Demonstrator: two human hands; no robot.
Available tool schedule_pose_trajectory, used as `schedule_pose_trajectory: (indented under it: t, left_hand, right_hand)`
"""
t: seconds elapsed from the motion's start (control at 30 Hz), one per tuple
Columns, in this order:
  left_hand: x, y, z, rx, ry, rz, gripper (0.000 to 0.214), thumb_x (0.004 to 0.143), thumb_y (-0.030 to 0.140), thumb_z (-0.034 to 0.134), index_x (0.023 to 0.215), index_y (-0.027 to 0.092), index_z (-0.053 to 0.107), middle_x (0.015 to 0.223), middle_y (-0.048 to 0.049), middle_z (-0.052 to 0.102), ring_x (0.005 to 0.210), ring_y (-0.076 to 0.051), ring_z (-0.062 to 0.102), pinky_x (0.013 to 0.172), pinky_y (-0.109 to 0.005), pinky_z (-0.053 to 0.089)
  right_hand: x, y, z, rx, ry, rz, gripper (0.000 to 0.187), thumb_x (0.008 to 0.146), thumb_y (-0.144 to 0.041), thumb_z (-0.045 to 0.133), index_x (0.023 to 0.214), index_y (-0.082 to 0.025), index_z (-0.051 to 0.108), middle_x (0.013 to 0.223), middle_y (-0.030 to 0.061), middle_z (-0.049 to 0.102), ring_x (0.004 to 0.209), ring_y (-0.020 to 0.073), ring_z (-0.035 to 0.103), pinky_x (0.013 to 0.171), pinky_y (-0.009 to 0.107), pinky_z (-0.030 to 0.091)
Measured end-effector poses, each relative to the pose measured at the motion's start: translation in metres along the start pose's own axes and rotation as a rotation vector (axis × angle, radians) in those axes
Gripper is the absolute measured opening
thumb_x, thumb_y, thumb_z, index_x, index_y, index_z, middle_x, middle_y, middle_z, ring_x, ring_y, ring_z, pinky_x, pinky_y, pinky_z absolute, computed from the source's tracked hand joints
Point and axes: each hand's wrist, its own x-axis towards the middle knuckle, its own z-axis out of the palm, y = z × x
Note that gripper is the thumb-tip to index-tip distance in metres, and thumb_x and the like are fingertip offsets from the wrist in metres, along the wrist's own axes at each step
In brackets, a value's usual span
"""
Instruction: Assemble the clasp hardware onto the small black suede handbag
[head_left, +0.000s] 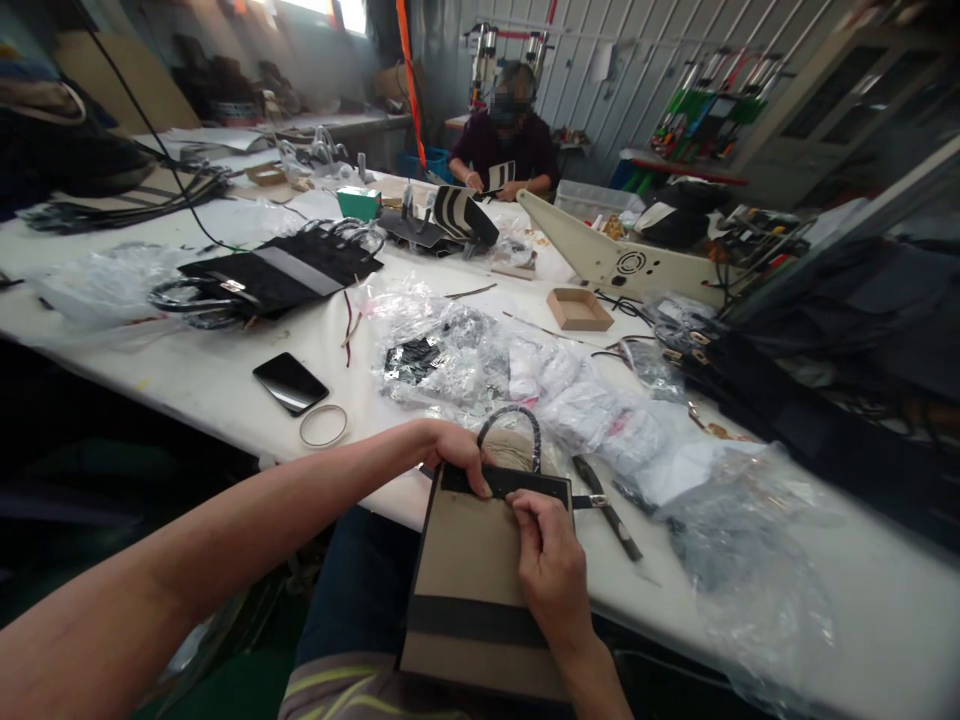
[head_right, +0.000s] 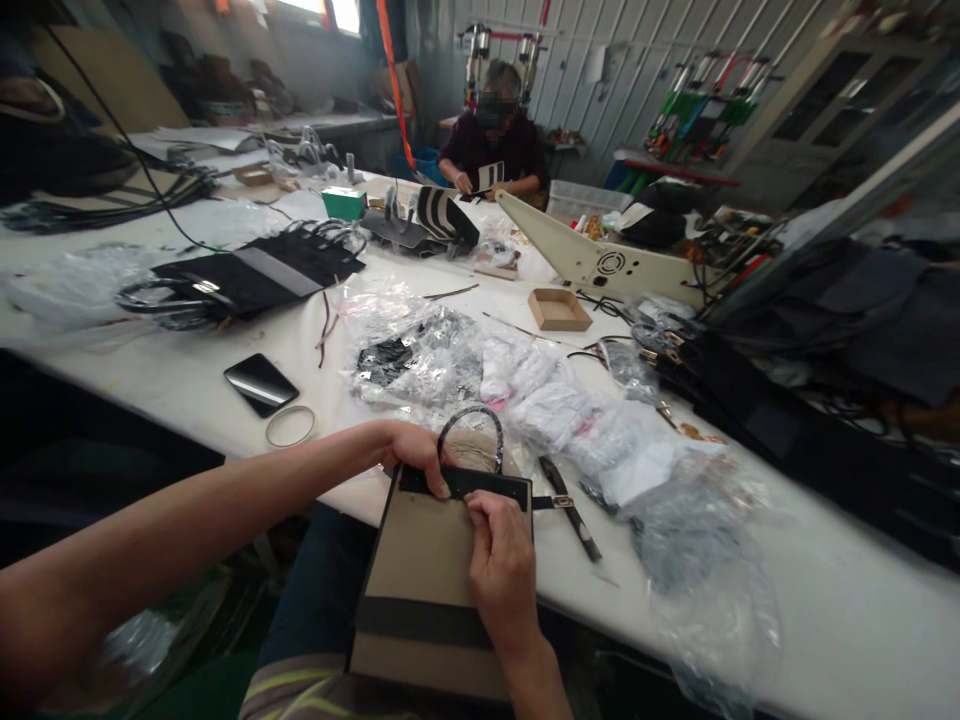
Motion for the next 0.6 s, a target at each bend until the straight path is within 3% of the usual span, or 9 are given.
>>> schedule_pose_trajectory:
  t: [0.23, 0.33, 0.43, 0.6]
  left_hand:
    - [0.004, -0.002, 0.0, 0.005, 0.016, 0.01, 0.042, 0.061, 0.024, 0.097, 0.1, 0.022, 0.084, 0.087, -0.0061, 0.084, 0.071, -0.024, 0.08, 0.06, -0.029, 0.067]
    - [0.004, -0.001, 0.0, 0.012, 0.022, -0.011, 0.043, 0.061, 0.024, 0.097, 0.102, 0.022, 0.084, 0.086, -0.0067, 0.084, 0.071, -0.026, 0.08, 0.058, -0.029, 0.066]
    - [0.003, 0.0, 0.002, 0.007, 0.043, -0.025, 0.042, 0.061, 0.023, 0.097, 0.101, 0.022, 0.085, 0.085, -0.0062, 0.084, 0.072, -0.026, 0.08, 0.057, -0.029, 0.066]
    - [-0.001, 0.002, 0.006, 0.006, 0.081, -0.015, 0.035, 0.061, 0.021, 0.096, 0.094, 0.021, 0.083, 0.082, -0.0047, 0.083, 0.067, -0.024, 0.079, 0.058, -0.029, 0.067]
  right_hand:
    - [0.005, -0.016, -0.026, 0.009, -0.057, 0.031, 0.017, 0.114, -0.023, 0.058, 0.117, -0.027, 0.074, 0.124, 0.0074, 0.078, 0.117, 0.0232, 0.074, 0.103, 0.037, 0.059]
    - [0.017, -0.016, -0.039, -0.023, -0.069, 0.055, 0.017, 0.112, -0.027, 0.064, 0.112, -0.028, 0.081, 0.117, 0.0073, 0.078, 0.108, 0.0237, 0.075, 0.097, 0.036, 0.059]
    - [0.034, -0.012, -0.046, 0.026, -0.188, 0.137, 0.018, 0.11, -0.029, 0.067, 0.108, -0.029, 0.085, 0.107, 0.0051, 0.08, 0.097, 0.0228, 0.076, 0.086, 0.034, 0.059]
    - [0.058, -0.013, -0.04, 0.072, -0.365, 0.2, 0.02, 0.108, -0.027, 0.066, 0.109, -0.028, 0.085, 0.11, 0.0034, 0.083, 0.102, 0.0239, 0.078, 0.092, 0.035, 0.058]
